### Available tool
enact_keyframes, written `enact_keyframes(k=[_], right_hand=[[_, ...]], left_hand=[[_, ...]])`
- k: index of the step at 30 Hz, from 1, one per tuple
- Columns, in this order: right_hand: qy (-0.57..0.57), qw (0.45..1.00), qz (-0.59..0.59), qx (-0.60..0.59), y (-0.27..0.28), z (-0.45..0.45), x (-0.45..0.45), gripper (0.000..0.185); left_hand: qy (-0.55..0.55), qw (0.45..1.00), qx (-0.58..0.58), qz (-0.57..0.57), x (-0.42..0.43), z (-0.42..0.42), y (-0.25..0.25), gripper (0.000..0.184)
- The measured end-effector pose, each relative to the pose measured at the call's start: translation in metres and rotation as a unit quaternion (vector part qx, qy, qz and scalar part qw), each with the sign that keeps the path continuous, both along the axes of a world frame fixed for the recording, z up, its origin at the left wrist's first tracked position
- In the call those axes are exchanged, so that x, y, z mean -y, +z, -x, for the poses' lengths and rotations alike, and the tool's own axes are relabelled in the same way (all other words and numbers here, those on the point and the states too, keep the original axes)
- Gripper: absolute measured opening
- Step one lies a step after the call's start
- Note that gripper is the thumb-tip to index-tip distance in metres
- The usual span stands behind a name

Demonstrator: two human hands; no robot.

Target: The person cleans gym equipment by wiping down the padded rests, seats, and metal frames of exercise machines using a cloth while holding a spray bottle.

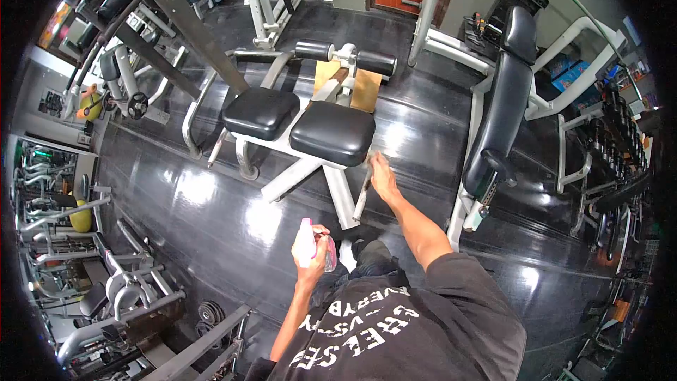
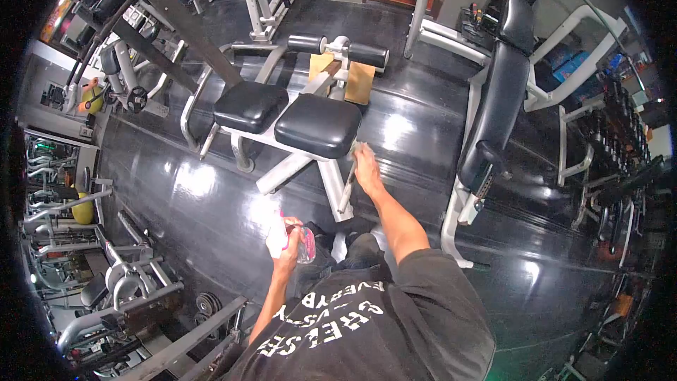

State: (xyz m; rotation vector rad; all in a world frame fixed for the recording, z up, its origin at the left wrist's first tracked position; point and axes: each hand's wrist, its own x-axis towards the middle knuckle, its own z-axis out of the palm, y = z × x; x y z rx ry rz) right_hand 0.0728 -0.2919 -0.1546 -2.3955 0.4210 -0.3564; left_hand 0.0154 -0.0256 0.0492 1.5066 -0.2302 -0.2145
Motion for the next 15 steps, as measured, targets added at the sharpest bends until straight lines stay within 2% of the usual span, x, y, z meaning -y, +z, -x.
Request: enact_keyframes(k=[1,2,3,7,8,15], right_hand=[[0.061,0.996,0.071,-0.009,0.008,0.007,-0.001,0.040],[0.106,0.988,0.078,-0.076,0.015,0.019,-0.006,0.039],[0.111,0.988,0.080,-0.077,0.011,0.031,-0.016,0.041],[0.142,0.986,0.000,-0.086,0.009,0.079,-0.054,0.042],[0.153,0.983,-0.027,-0.097,0.010,0.087,-0.063,0.045],[0.201,0.972,-0.027,-0.120,0.026,0.121,-0.097,0.040]], left_hand=[[0.000,1.000,0.001,0.004,-0.001,-0.002,0.000,0.014],[0.005,1.000,-0.004,-0.005,-0.003,-0.001,-0.001,0.014],[0.009,1.000,-0.012,-0.014,-0.005,0.002,-0.003,0.014],[0.009,0.999,-0.012,-0.028,-0.004,0.004,-0.004,0.015],[0.011,0.999,-0.033,0.004,-0.004,0.004,-0.011,0.016],[-0.007,0.998,-0.047,0.037,0.014,-0.007,-0.018,0.016]])
